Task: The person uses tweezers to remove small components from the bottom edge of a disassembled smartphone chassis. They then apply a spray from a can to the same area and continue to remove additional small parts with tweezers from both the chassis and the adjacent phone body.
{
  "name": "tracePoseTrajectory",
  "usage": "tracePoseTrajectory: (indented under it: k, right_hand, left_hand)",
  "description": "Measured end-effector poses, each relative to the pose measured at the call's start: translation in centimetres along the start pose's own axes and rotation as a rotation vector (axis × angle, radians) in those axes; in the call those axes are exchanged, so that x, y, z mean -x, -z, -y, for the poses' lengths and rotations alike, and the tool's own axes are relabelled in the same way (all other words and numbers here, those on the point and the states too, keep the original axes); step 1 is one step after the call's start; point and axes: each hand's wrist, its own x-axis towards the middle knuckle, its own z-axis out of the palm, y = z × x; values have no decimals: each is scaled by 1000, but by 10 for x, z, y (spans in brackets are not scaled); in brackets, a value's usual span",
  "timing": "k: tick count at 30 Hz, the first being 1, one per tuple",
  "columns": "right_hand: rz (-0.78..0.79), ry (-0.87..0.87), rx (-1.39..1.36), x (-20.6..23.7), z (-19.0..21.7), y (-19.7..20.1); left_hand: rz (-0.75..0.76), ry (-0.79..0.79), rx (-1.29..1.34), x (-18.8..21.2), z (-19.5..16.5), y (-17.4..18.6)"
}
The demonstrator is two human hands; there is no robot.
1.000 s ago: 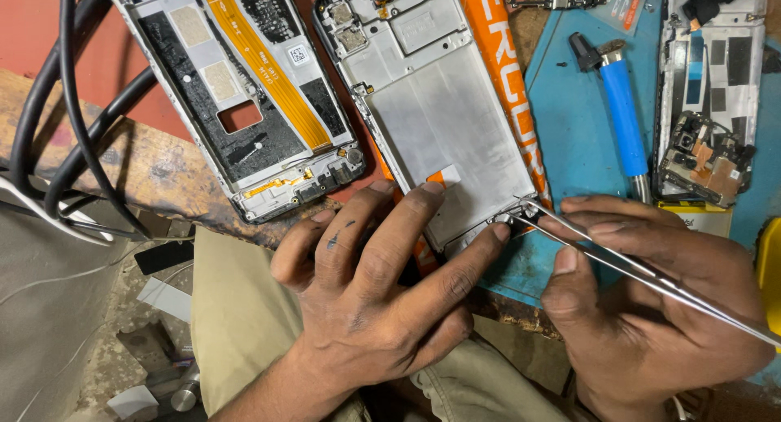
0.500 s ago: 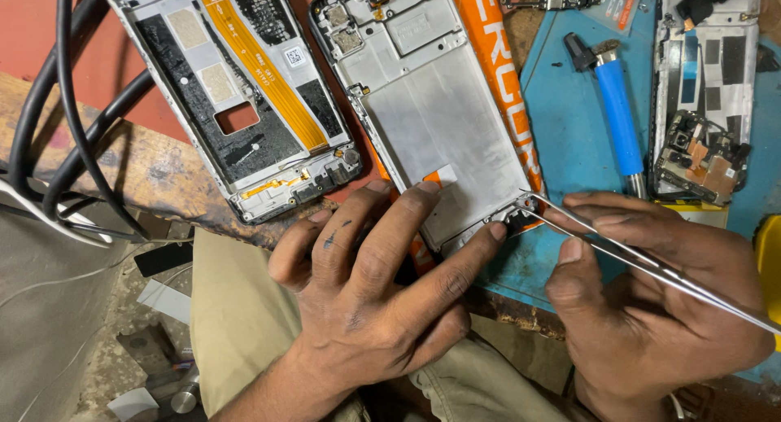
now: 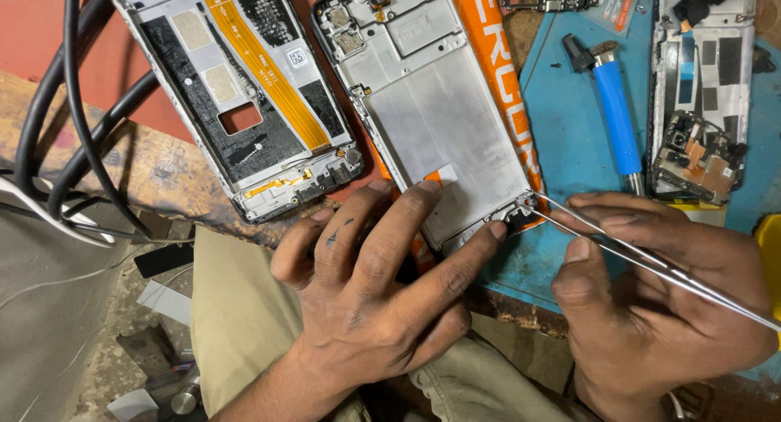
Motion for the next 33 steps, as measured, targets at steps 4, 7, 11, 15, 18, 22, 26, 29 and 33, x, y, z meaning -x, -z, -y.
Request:
tracePoseTrajectory:
  k: [4, 7, 11, 15, 18, 22, 26, 29, 33]
  right_hand:
    - [-12, -6, 9, 1, -1, 0]
    - [-7, 7, 24, 2, -2, 1]
    - [-7, 22, 30, 3, -3, 2]
    - [15, 40, 72, 1, -3, 3]
    - [5, 34, 51, 1, -2, 2]
    - [7, 39, 53, 2, -2, 1]
    - [24, 35, 82, 2, -2, 2]
    - [10, 21, 75, 3, -1, 2]
    - [-5, 22, 28, 2, -1, 2]
  left_hand:
    - [-2, 4, 11, 0, -1, -1]
    - [-2, 10, 20, 0, -1, -1]
    - [-3, 8, 18, 0, -1, 1]
    - [0, 1, 17, -1, -1, 0]
    - [3, 2, 16, -1, 0, 1]
    - [-12, -2, 8, -2, 0, -1]
    - [-20, 1, -2, -2, -1, -1]
    - [-18, 0, -3, -2, -2, -1]
    - [-18, -2, -6, -1, -1, -2]
